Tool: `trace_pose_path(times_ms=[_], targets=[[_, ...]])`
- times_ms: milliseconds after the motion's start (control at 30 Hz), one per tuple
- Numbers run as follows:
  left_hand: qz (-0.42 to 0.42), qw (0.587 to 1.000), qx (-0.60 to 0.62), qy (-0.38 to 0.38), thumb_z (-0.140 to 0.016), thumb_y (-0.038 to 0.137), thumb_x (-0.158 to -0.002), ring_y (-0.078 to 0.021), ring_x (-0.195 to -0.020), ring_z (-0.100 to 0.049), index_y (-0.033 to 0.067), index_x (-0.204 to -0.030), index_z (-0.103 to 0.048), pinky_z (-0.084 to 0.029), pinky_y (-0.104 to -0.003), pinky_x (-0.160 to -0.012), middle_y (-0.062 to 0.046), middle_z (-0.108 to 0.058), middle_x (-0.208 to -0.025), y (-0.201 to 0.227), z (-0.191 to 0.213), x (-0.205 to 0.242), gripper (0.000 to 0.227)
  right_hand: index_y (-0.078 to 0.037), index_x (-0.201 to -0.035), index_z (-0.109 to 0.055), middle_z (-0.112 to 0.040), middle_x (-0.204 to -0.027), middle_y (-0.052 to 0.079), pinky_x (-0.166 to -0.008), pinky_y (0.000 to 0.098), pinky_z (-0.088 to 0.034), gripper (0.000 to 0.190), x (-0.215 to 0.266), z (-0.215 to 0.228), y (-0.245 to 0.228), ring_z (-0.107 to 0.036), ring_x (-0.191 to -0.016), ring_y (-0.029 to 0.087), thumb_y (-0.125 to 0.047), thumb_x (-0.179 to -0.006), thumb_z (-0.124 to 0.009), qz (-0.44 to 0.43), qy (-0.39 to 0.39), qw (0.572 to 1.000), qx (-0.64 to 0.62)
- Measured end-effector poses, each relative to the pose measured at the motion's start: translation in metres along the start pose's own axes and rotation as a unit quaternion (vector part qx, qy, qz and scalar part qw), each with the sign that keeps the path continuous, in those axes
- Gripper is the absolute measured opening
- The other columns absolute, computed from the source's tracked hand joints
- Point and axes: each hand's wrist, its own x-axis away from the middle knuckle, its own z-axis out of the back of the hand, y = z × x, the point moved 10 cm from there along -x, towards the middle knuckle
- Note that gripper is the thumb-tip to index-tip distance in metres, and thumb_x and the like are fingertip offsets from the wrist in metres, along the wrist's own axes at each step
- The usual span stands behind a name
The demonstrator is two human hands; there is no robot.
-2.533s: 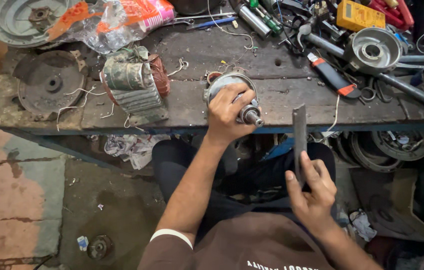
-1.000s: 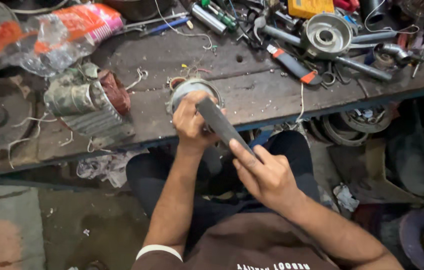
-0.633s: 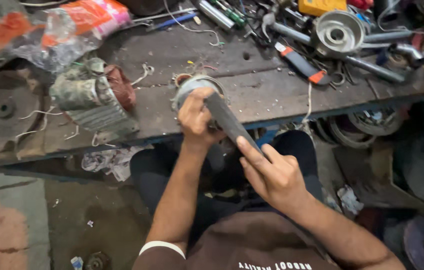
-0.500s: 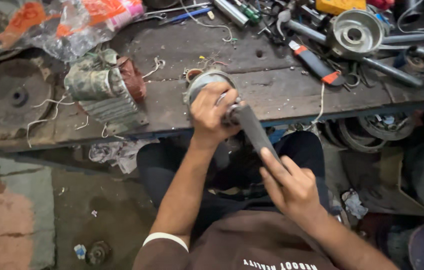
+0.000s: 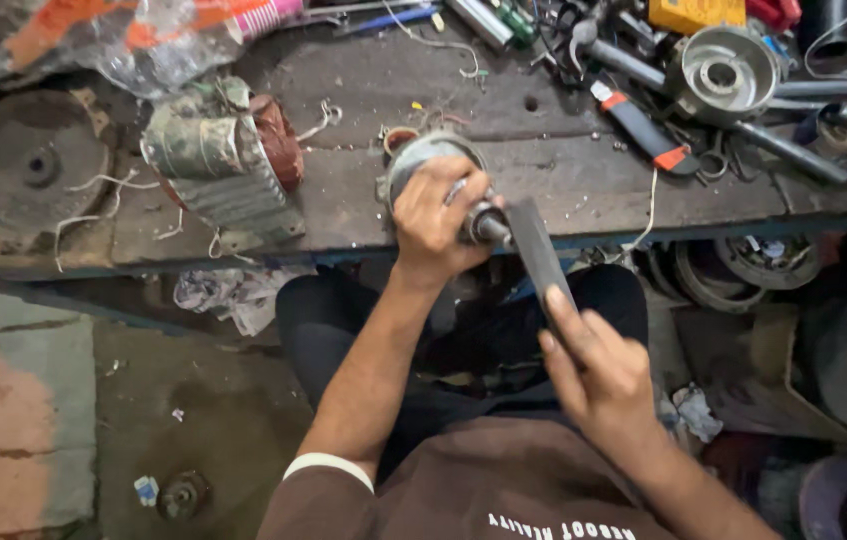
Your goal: The person files the cylindrical metal shaft of a motor rotor using a metal file. They hold the rotor with one hand and repeatedly stroke the file along the shaft, rotating the rotor periodically to work on different sides.
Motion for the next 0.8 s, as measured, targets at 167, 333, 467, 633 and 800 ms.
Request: trace_pose_path(times_ms=[167, 333, 467, 633, 800], targets=[[-0.012, 1.000, -0.001, 0.001, -0.085, 0.021, -0.056, -0.0394, -0.099, -0.065, 0.0041, -0.106, -0.064, -0.054, -0.049, -0.088, -0.017, -0.062, -0.110, 0.001, -0.001, -0.001, 0.057, -0.002, -0.141, -0.059, -0.054, -0.076, 0.012, -0.052, 0.0378, -0.042, 0.052, -0.012, -0.010, 0.004, -0.051, -0.054, 0.026, 0.002, -0.091, -0.073, 0.036, -0.003, 0.999, -0.004], [0.014, 1.000, -0.016, -0.009, -0.090, 0.014, -0.073, -0.0350, -0.101, -0.067, 0.0080, -0.110, -0.066, -0.056, -0.045, -0.088, -0.011, -0.062, -0.112, -0.005, -0.006, 0.004, 0.044, -0.001, -0.140, -0.059, -0.053, -0.074, 0.011, -0.050, 0.0379, -0.042, 0.053, 0.001, -0.007, -0.005, -0.053, -0.052, 0.025, 0.001, -0.089, -0.074, 0.010, 0.005, 1.000, 0.028], [-0.008, 1.000, 0.002, -0.001, -0.087, 0.023, -0.065, -0.0383, -0.101, -0.066, 0.0050, -0.111, -0.065, -0.055, -0.049, -0.091, -0.015, -0.062, -0.112, 0.000, -0.005, 0.006, 0.054, -0.001, -0.139, -0.059, -0.054, -0.074, 0.012, -0.047, 0.0388, -0.039, 0.052, -0.004, -0.008, -0.002, -0.051, -0.050, 0.027, 0.001, -0.089, -0.075, 0.024, 0.005, 0.999, 0.040], [-0.003, 1.000, -0.013, -0.016, -0.086, 0.029, -0.061, -0.0406, -0.097, -0.065, 0.0044, -0.111, -0.065, -0.054, -0.050, -0.086, -0.019, -0.062, -0.110, -0.001, -0.002, 0.002, 0.060, -0.003, -0.139, -0.060, -0.054, -0.076, 0.012, -0.049, 0.0393, -0.043, 0.052, -0.018, -0.009, -0.008, -0.054, -0.052, 0.027, 0.000, -0.089, -0.075, 0.035, -0.001, 0.999, 0.035], [-0.009, 1.000, 0.008, -0.003, -0.088, 0.025, -0.077, -0.0373, -0.103, -0.067, 0.0042, -0.116, -0.067, -0.057, -0.047, -0.091, -0.014, -0.065, -0.114, -0.005, -0.006, 0.006, 0.049, -0.005, -0.137, -0.061, -0.055, -0.073, 0.011, -0.047, 0.0388, -0.044, 0.054, -0.009, -0.003, -0.021, -0.053, -0.049, 0.027, -0.003, -0.085, -0.076, 0.018, -0.009, 0.998, 0.060]])
